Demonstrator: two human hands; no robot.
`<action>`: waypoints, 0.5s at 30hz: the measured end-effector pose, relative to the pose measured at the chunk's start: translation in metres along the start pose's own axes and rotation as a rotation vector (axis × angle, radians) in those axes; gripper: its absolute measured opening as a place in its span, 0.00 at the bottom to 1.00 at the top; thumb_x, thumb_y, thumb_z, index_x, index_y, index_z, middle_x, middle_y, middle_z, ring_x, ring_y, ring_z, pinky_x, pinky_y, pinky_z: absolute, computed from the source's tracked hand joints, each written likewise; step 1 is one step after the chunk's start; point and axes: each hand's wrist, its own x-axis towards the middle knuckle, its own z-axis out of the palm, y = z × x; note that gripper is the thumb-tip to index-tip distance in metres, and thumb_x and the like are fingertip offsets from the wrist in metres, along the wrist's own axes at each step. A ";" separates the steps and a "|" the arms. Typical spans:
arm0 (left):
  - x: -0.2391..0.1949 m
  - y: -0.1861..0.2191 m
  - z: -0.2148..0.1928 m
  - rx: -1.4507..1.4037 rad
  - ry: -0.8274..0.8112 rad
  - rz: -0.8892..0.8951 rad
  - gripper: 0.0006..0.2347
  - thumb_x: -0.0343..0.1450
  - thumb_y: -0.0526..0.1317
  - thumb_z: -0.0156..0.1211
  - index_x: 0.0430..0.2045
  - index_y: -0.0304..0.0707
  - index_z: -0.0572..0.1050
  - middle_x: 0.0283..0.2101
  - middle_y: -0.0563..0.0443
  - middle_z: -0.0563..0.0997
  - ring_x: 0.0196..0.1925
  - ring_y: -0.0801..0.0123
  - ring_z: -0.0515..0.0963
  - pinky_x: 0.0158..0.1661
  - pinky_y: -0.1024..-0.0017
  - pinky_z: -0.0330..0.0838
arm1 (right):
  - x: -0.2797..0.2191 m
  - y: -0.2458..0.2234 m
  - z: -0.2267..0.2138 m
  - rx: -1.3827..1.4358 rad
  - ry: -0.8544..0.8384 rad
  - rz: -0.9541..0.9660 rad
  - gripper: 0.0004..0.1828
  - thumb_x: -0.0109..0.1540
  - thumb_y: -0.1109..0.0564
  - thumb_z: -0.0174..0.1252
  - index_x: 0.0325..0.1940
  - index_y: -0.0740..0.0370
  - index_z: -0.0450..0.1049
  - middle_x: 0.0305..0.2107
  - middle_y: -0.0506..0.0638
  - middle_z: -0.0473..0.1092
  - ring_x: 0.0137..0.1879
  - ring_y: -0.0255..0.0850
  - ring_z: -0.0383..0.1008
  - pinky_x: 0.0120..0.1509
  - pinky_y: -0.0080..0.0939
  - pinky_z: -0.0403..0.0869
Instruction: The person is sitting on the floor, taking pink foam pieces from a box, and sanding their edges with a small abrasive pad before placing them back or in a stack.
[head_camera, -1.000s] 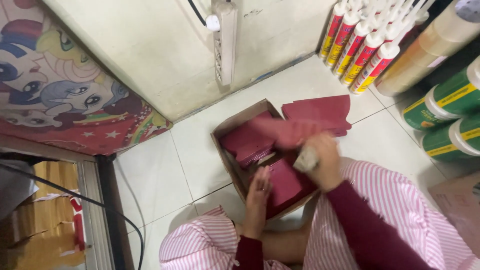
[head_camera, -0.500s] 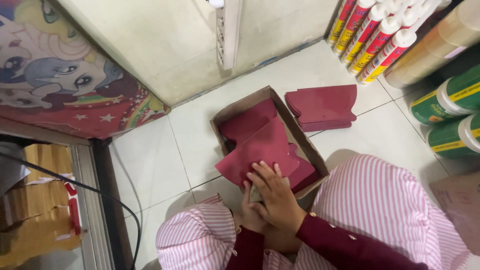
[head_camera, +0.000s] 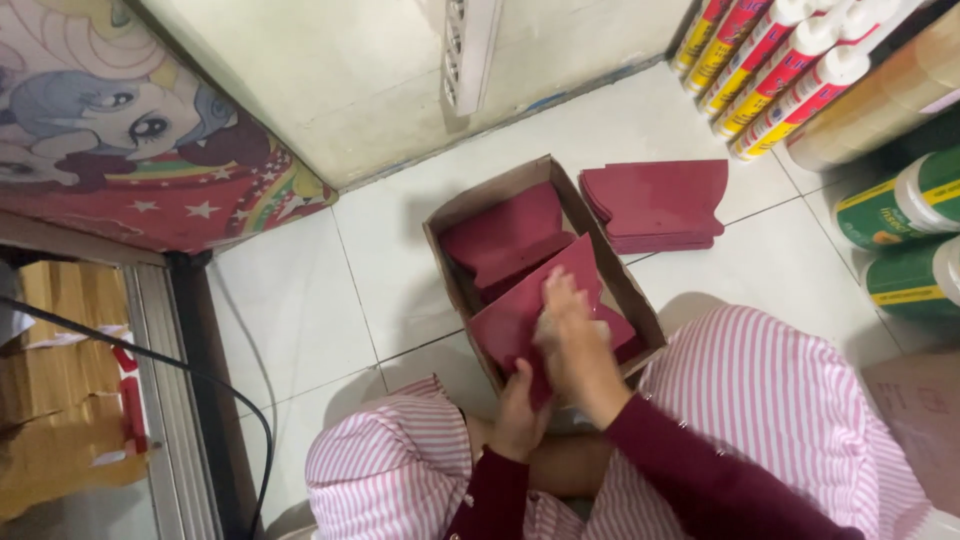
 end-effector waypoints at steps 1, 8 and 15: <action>0.003 -0.005 -0.005 -0.014 -0.021 -0.091 0.28 0.61 0.54 0.38 0.50 0.31 0.60 0.53 0.42 0.66 0.54 0.63 0.64 0.54 0.69 0.58 | -0.005 -0.009 0.004 0.038 -0.080 -0.080 0.30 0.58 0.58 0.37 0.62 0.70 0.41 0.61 0.63 0.40 0.67 0.53 0.39 0.68 0.52 0.40; 0.007 -0.005 -0.004 -0.135 -0.041 -0.073 0.17 0.65 0.39 0.46 0.48 0.34 0.62 0.49 0.41 0.69 0.48 0.59 0.69 0.51 0.61 0.62 | 0.024 0.006 -0.012 -0.280 0.059 -0.098 0.27 0.59 0.53 0.39 0.61 0.59 0.49 0.61 0.60 0.44 0.66 0.56 0.44 0.65 0.65 0.39; 0.013 0.006 -0.032 0.129 -0.213 -0.258 0.22 0.65 0.51 0.44 0.52 0.45 0.58 0.47 0.47 0.70 0.47 0.62 0.69 0.54 0.58 0.56 | 0.032 0.066 -0.029 -0.055 0.096 0.080 0.20 0.60 0.46 0.42 0.55 0.53 0.61 0.44 0.48 0.65 0.52 0.47 0.64 0.61 0.50 0.53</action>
